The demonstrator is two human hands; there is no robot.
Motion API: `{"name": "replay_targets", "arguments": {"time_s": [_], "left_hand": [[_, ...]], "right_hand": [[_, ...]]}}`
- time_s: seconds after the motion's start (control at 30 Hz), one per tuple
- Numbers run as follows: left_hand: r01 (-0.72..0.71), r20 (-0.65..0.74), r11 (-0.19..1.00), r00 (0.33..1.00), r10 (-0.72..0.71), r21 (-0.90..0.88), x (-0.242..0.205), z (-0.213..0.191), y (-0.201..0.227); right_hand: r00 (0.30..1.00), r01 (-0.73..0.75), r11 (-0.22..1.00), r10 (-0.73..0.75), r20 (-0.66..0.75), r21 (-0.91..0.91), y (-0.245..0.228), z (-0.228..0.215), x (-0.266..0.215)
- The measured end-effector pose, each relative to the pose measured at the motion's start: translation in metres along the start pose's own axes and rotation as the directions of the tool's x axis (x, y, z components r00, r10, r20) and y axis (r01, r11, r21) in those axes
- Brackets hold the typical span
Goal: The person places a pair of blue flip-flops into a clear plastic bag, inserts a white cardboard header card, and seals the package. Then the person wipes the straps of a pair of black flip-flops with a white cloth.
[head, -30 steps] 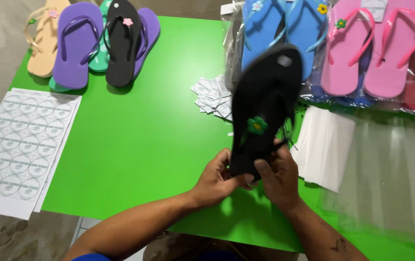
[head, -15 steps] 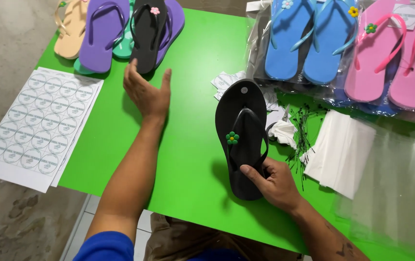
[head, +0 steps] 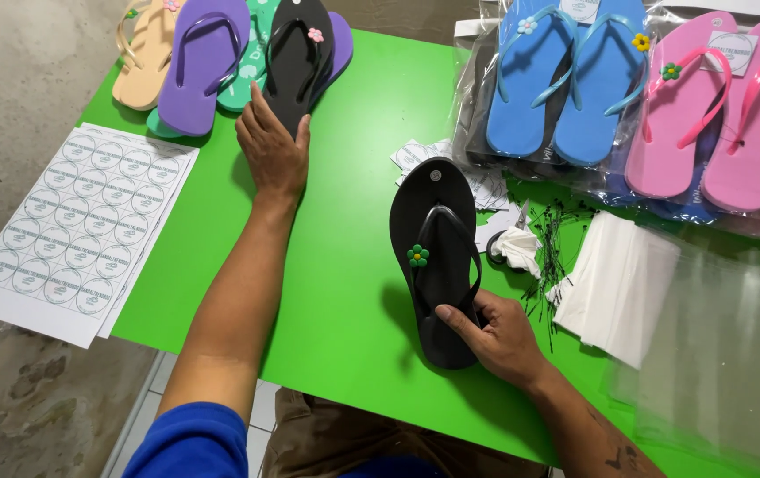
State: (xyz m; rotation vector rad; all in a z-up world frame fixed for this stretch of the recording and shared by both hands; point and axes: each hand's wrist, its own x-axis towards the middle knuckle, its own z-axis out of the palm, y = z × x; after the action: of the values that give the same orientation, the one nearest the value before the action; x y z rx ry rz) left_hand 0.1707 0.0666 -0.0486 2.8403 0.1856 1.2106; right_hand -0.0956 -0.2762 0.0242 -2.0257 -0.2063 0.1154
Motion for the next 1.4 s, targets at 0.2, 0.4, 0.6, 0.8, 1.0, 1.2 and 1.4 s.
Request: {"name": "replay_targets", "arguments": {"time_s": [0.2, 0.4, 0.6, 0.8, 1.0, 1.2, 1.4], "left_hand": [[-0.127, -0.192, 0.977, 0.977, 0.093, -0.170, -0.030, -0.064, 0.027], [-0.042, -0.114, 0.997, 0.993, 0.035, -0.059, -0.052, -0.062, 0.005], [-0.237, -0.218, 0.922, 0.960, 0.175, -0.307, -0.038, -0.093, 0.028], [-0.352, -0.123, 0.923, 0.934, 0.335, -0.155, -0.052, -0.057, 0.033], [-0.118, -0.036, 0.981, 0.993, 0.114, -0.154, -0.048, -0.066, 0.023], [0.044, 0.105, 0.575, 0.992, 0.073, -0.817, -0.069, -0.117, 0.074], [-0.184, 0.155, 0.824, 0.938, 0.311, -0.536, -0.079, -0.111, 0.091]], "right_hand": [[0.998, 0.047, 0.986, -0.042, -0.037, 0.161, -0.016, -0.006, -0.003], [1.000, 0.017, 0.985, -0.015, -0.015, 0.172, -0.021, -0.011, -0.005], [0.999, 0.024, 0.983, -0.019, -0.026, 0.182, -0.024, -0.013, -0.005], [1.000, 0.010, 0.986, -0.010, 0.002, 0.168, -0.025, -0.014, -0.006], [1.000, 0.014, 0.985, -0.013, -0.009, 0.173, -0.021, -0.011, -0.005], [0.999, 0.045, 0.979, -0.042, -0.021, 0.198, -0.022, -0.006, -0.001], [0.996, 0.087, 0.989, -0.083, -0.039, 0.120, -0.022, 0.002, -0.002]]}}
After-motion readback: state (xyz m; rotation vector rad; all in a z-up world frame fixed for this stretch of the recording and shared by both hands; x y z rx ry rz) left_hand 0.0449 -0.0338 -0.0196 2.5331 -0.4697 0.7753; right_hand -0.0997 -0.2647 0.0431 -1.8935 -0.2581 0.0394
